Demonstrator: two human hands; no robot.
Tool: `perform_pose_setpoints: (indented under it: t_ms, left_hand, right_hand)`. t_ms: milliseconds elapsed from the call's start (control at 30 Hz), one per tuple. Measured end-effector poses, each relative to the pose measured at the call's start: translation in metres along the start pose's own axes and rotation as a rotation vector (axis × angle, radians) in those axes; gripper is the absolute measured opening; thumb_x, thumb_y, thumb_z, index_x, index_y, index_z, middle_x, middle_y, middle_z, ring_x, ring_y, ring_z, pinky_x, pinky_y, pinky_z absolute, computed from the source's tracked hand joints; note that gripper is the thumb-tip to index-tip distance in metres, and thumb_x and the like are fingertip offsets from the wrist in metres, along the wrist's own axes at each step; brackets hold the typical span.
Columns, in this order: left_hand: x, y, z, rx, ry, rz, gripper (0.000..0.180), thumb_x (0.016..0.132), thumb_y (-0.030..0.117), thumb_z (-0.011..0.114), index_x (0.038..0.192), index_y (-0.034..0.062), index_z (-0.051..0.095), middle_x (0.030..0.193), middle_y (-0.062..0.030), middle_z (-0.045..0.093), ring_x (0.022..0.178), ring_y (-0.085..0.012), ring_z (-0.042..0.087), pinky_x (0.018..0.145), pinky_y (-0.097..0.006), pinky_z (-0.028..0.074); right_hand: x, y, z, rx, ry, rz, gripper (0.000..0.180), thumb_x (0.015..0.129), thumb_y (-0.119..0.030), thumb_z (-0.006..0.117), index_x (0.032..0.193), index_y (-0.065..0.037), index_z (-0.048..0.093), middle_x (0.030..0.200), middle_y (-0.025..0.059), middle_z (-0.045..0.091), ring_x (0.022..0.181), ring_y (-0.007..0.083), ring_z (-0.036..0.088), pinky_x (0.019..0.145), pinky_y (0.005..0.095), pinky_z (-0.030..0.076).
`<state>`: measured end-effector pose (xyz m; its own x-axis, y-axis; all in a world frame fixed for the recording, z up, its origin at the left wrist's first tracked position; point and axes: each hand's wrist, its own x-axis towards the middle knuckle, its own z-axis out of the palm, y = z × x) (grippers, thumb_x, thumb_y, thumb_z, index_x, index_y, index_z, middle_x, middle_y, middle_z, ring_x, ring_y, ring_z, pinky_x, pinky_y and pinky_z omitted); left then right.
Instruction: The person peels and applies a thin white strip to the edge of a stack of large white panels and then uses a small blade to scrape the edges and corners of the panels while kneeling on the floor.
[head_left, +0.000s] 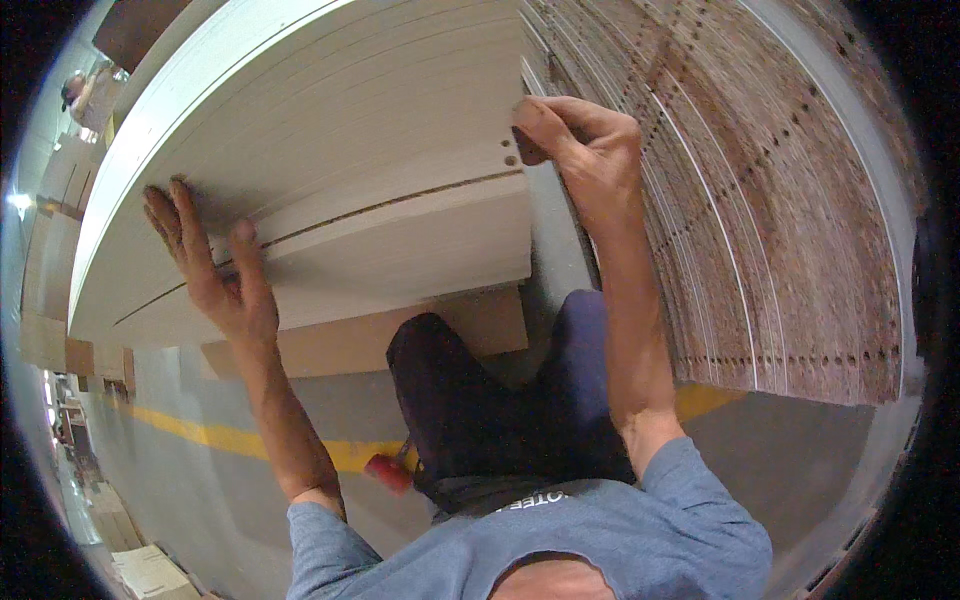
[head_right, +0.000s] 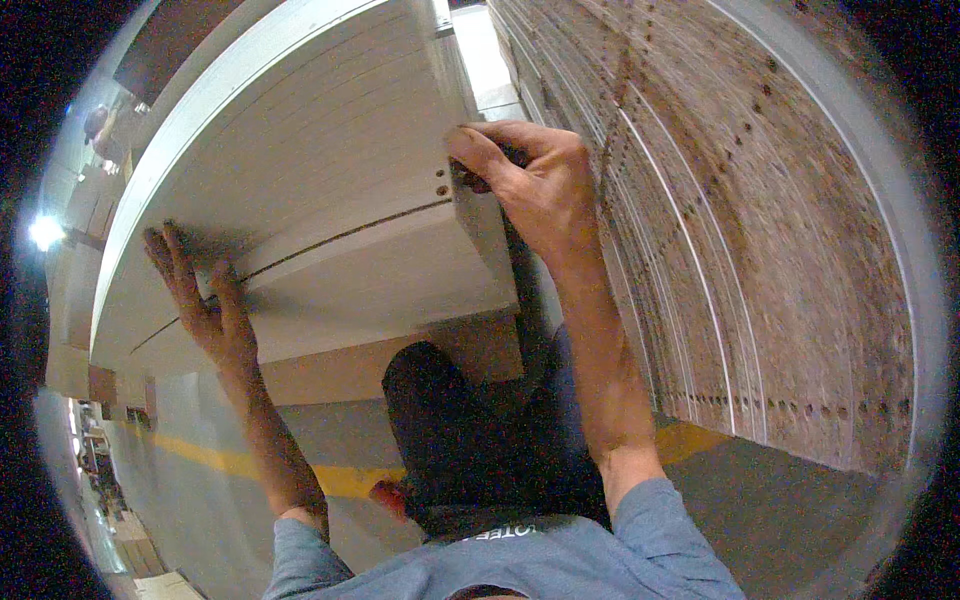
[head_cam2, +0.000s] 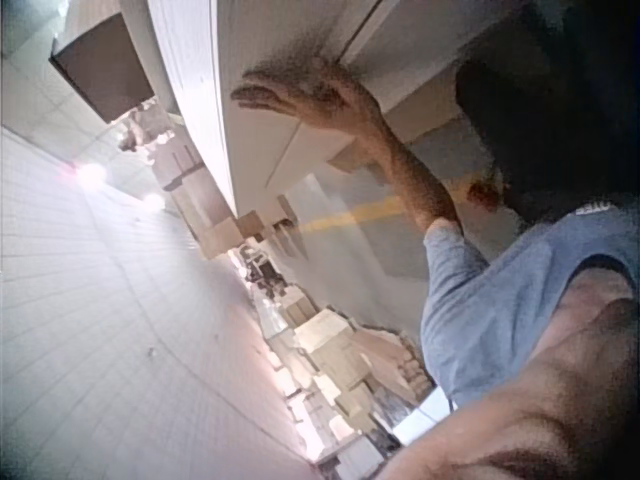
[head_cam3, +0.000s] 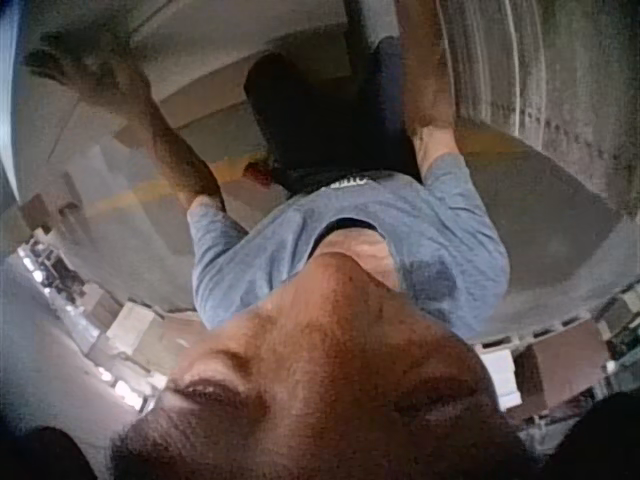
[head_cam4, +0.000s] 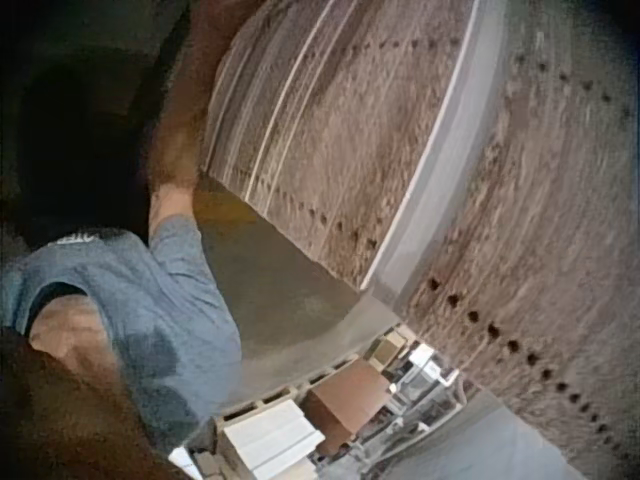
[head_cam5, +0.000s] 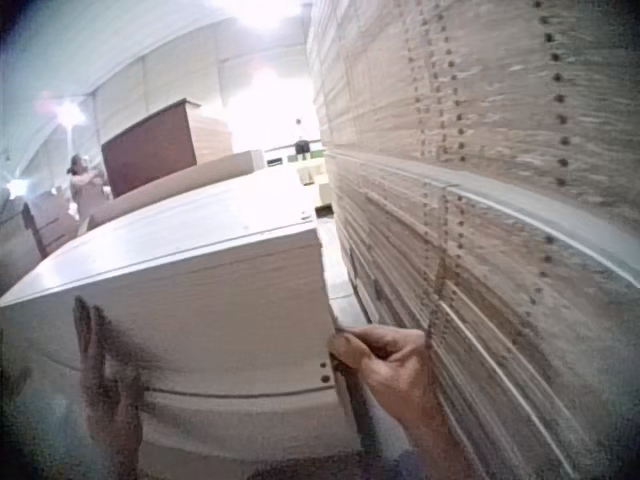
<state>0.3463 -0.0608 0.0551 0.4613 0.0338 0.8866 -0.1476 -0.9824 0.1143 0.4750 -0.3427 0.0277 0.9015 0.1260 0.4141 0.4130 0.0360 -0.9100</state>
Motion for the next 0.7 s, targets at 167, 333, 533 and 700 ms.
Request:
perform_pose_setpoints:
  t_ms: [167,333,533,700]
  left_hand:
    - [-0.004,-0.001,0.009,0.055,0.069,0.077,0.050,0.094,0.025,0.048,0.139,0.0046,0.040,0.149,-0.0206,0.024,0.139,-0.0358,0.020,0.112,-0.047,0.017]
    - [-0.017,-0.004,0.014,-0.038,0.095,0.158,0.045,0.097,0.029,0.041,0.133,0.0030,0.047,0.140,-0.0214,0.040,0.135,-0.0370,0.029,0.110,-0.047,0.020]
    - [-0.046,0.016,0.016,0.121,0.022,0.180,0.036,0.095,0.024,0.044,0.122,0.0033,0.055,0.129,-0.0145,0.054,0.117,-0.0312,0.048,0.101,-0.040,0.030]
    - [-0.048,0.017,0.017,0.049,0.028,0.142,0.032,0.089,0.018,0.052,0.118,0.0037,0.057,0.121,-0.0108,0.058,0.103,-0.0242,0.051,0.100,-0.039,0.028]
  right_hand:
    - [-0.017,0.029,0.000,0.216,0.008,-0.064,0.035,0.089,-0.031,0.059,0.102,0.000,0.068,0.086,0.0061,0.069,0.081,0.0123,0.060,0.075,0.0255,0.047]
    - [-0.097,0.116,0.000,0.257,-0.095,0.037,0.040,0.089,-0.021,0.054,0.124,-0.001,0.056,0.122,0.0119,0.059,0.104,0.0192,0.056,0.086,0.0297,0.045]
    - [-0.174,0.159,0.027,-0.069,0.062,-0.141,0.050,0.083,-0.010,0.062,0.130,0.000,0.048,0.126,0.0168,0.055,0.113,0.0327,0.053,0.095,0.0360,0.043]
    - [-0.201,0.188,0.042,0.264,0.079,0.263,0.041,0.081,-0.014,0.067,0.118,0.000,0.056,0.112,0.0158,0.061,0.095,0.0264,0.063,0.084,0.0338,0.049]
